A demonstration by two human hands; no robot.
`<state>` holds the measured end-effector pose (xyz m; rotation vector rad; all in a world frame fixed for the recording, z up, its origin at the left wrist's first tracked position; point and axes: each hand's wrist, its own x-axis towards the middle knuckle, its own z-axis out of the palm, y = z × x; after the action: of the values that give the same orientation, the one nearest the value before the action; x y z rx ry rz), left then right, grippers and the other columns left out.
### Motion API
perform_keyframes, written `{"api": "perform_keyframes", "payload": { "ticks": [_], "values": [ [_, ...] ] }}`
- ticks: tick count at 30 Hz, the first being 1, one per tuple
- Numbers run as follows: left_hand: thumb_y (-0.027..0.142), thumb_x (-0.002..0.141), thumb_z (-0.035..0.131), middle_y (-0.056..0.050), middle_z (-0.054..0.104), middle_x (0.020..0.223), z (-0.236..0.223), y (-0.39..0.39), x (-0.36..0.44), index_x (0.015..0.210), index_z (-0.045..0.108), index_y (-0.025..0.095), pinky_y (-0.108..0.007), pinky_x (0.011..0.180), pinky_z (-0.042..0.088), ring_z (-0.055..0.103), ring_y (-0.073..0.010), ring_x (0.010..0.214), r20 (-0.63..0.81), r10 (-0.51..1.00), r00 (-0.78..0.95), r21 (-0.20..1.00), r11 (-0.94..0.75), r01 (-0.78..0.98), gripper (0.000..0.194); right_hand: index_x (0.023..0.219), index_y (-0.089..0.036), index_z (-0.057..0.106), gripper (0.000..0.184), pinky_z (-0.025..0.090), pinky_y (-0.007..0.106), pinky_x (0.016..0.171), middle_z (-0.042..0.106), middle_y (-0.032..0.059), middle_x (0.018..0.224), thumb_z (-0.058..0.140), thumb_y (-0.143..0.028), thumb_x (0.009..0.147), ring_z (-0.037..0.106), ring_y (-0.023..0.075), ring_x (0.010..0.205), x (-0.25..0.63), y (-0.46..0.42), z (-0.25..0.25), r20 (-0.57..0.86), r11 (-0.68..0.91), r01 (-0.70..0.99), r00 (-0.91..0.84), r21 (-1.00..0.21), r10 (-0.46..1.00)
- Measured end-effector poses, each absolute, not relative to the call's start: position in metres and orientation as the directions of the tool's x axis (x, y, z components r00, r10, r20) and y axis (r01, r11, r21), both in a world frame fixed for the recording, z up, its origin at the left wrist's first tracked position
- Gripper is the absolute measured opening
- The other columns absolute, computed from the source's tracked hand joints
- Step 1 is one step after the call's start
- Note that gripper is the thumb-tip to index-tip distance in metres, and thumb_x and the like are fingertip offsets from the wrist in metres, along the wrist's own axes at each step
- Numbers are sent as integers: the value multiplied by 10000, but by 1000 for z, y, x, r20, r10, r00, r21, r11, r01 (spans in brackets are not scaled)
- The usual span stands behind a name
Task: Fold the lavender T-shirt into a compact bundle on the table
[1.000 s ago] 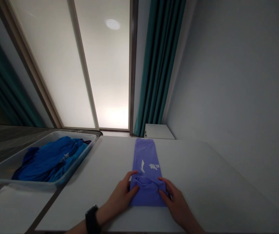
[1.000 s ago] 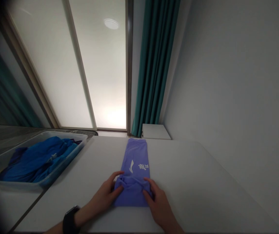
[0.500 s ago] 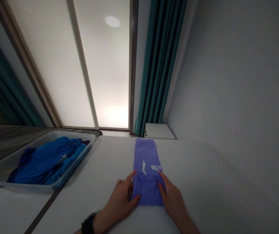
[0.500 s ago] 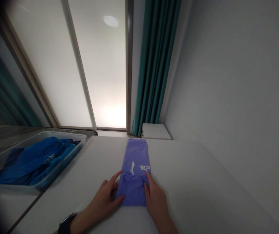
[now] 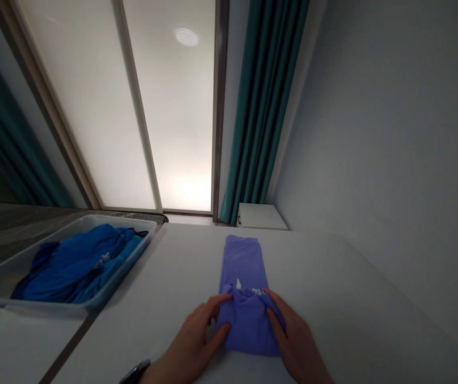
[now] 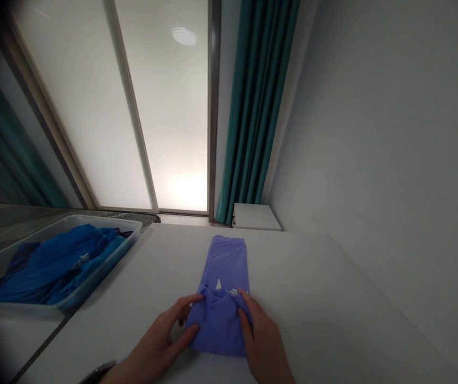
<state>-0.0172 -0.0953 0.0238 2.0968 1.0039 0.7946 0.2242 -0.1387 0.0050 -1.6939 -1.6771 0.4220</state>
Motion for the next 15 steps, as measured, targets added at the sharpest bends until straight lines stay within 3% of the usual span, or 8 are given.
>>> {"api": "perform_keyframes", "payload": {
  "ticks": [3, 8, 11, 15],
  "values": [
    [344, 918, 476, 19, 560, 771, 24, -71, -5, 1289, 464, 226, -243, 634, 443, 558, -134, 655, 192, 857, 478, 830, -402, 386, 389, 1318, -187, 556, 472, 451, 413, 1040, 605, 100, 1335, 329, -391, 959, 579, 248, 1215, 227, -110, 19, 255, 68, 758, 133, -649, 958],
    [299, 887, 479, 30, 528, 847, 11, -31, 11, 1365, 345, 212, -225, 571, 415, 530, -95, 554, 101, 900, 424, 888, -274, 370, 503, 1346, -181, 516, 450, 467, 390, 991, 620, 110, 1314, 326, -273, 948, 615, 239, 1161, 228, -67, 13, 200, -8, 861, 128, -508, 971],
    [246, 850, 507, 16, 571, 850, 7, -24, 12, 1441, 233, 195, -259, 647, 440, 579, -137, 630, 52, 900, 433, 807, -293, 512, 653, 1345, -180, 520, 448, 476, 391, 967, 625, 119, 1306, 339, -247, 941, 626, 255, 1142, 227, -57, 0, 136, -46, 910, 112, -413, 984],
    [248, 850, 511, -41, 643, 949, 12, -30, 12, 1450, 253, 205, -297, 745, 448, 632, -201, 802, 15, 887, 461, 636, -365, 680, 654, 1366, -198, 502, 451, 458, 370, 979, 598, 106, 1344, 349, -249, 945, 591, 252, 1194, 224, -55, -9, 107, -77, 933, 122, -351, 987]
  ]
}}
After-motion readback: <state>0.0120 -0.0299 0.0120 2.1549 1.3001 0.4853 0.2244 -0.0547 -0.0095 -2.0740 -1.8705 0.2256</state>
